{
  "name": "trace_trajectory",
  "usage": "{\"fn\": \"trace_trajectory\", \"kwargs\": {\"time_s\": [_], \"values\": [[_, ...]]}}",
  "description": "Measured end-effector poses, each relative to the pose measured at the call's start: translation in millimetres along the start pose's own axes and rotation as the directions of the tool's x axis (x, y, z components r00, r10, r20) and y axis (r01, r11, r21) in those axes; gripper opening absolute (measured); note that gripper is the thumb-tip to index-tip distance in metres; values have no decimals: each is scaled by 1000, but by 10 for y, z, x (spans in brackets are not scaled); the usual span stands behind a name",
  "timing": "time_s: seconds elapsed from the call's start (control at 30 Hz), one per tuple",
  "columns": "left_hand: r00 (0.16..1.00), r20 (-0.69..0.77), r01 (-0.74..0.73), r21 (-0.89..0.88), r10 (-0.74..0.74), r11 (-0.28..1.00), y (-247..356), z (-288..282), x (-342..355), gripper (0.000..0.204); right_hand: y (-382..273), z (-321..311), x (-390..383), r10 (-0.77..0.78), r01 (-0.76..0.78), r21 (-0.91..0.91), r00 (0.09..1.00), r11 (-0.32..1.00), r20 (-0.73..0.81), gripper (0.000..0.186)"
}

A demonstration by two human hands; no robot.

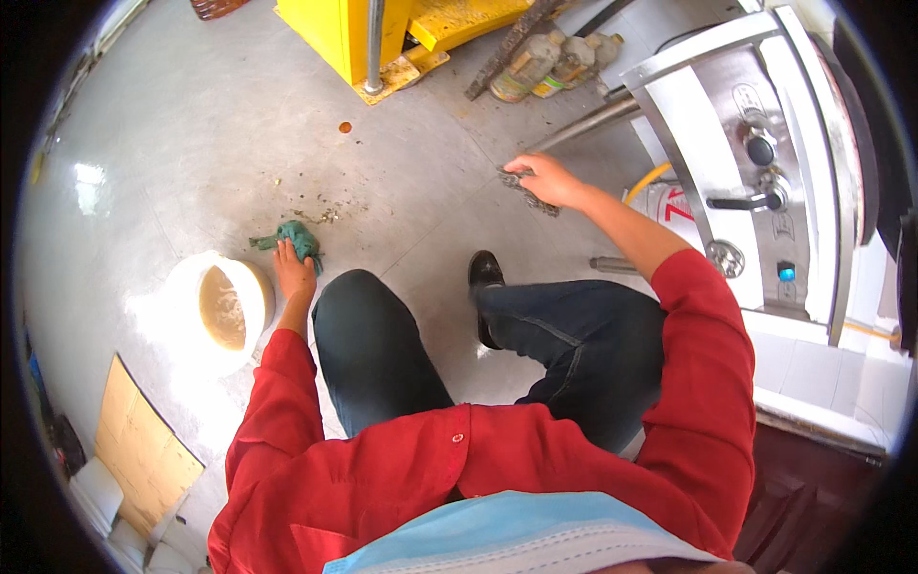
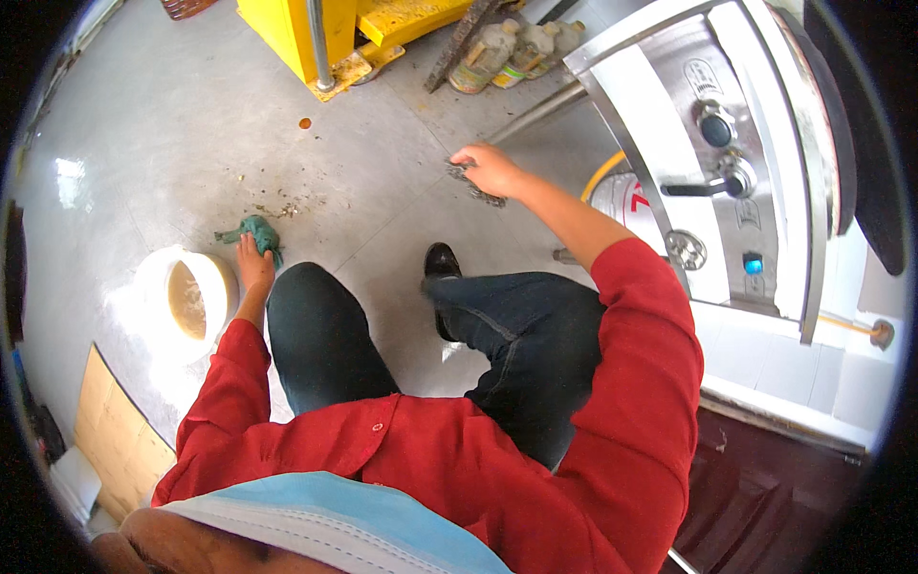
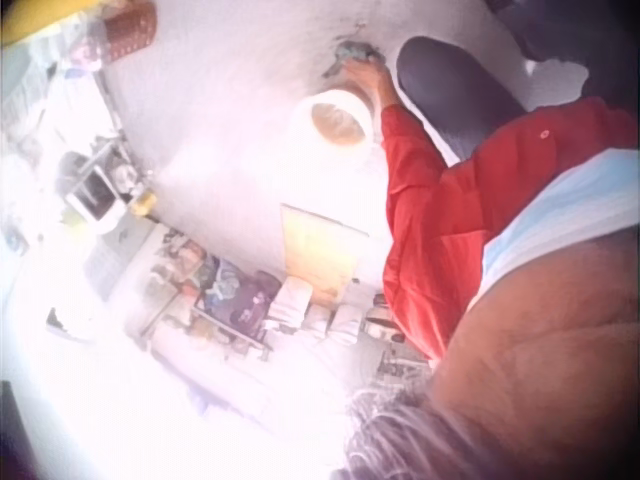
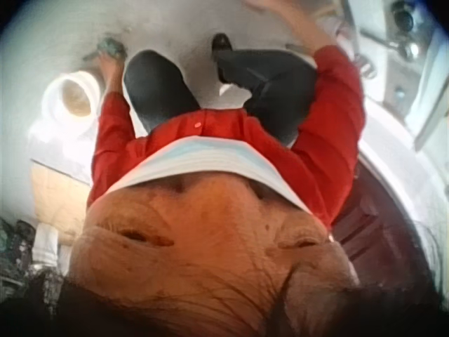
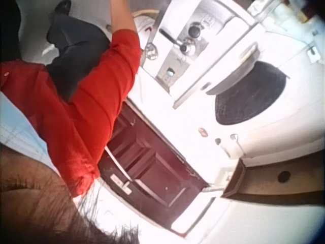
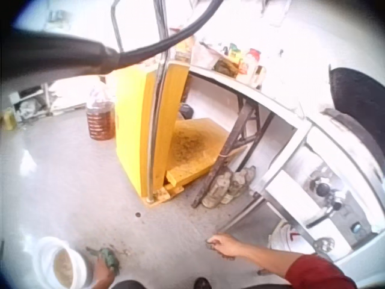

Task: The person wipes the floor with a cloth and a scouring pad, then cleans plastic bottles and rinses the cloth in a bucket of water.

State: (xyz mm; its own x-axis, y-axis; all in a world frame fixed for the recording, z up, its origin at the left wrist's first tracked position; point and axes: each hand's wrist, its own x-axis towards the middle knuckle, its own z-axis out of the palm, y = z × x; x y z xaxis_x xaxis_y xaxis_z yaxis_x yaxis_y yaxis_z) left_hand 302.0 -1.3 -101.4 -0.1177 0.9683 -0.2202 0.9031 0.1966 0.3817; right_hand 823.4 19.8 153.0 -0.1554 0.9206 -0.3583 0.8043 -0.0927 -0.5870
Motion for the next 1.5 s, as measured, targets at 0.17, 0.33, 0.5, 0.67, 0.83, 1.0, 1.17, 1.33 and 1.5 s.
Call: {"fn": "trace_trajectory", "kwargs": {"time_s": [0.17,0.33,0.5,0.67,0.83,1.0,1.17,1.33,1.5], "values": [[979,195,-78,54,66,996,-181,-167,220,65,1016,398,61,161,-122,239,975,963,-153,35],[847,532,2,30,-18,1000,5,-780,550,57,2123,1053,160,430,-299,352,813,887,-392,34],[856,511,-128,48,86,991,235,-685,644,59,2821,1457,187,582,-635,211,460,744,-670,38],[892,438,-24,293,-112,956,767,-828,169,72,1474,2419,757,74,-101,-9,777,995,-625,60],[944,-84,-299,190,318,935,1605,-1498,352,67,682,2440,1152,-135,175,51,886,983,-443,63],[754,-436,-505,93,491,858,2973,-2699,663,71,692,2408,1367,-206,230,7,883,973,-421,55],[570,-706,-571,28,420,821,3892,-3233,999,83,800,2199,1939,-136,281,238,863,930,-487,44],[578,-773,-592,-175,262,787,4220,-3263,1139,66,520,1754,2739,161,145,541,864,828,-477,37],[380,-845,-621,70,377,781,4100,-3254,1204,79,-120,1224,2836,202,191,786,906,588,-372,38]]}}
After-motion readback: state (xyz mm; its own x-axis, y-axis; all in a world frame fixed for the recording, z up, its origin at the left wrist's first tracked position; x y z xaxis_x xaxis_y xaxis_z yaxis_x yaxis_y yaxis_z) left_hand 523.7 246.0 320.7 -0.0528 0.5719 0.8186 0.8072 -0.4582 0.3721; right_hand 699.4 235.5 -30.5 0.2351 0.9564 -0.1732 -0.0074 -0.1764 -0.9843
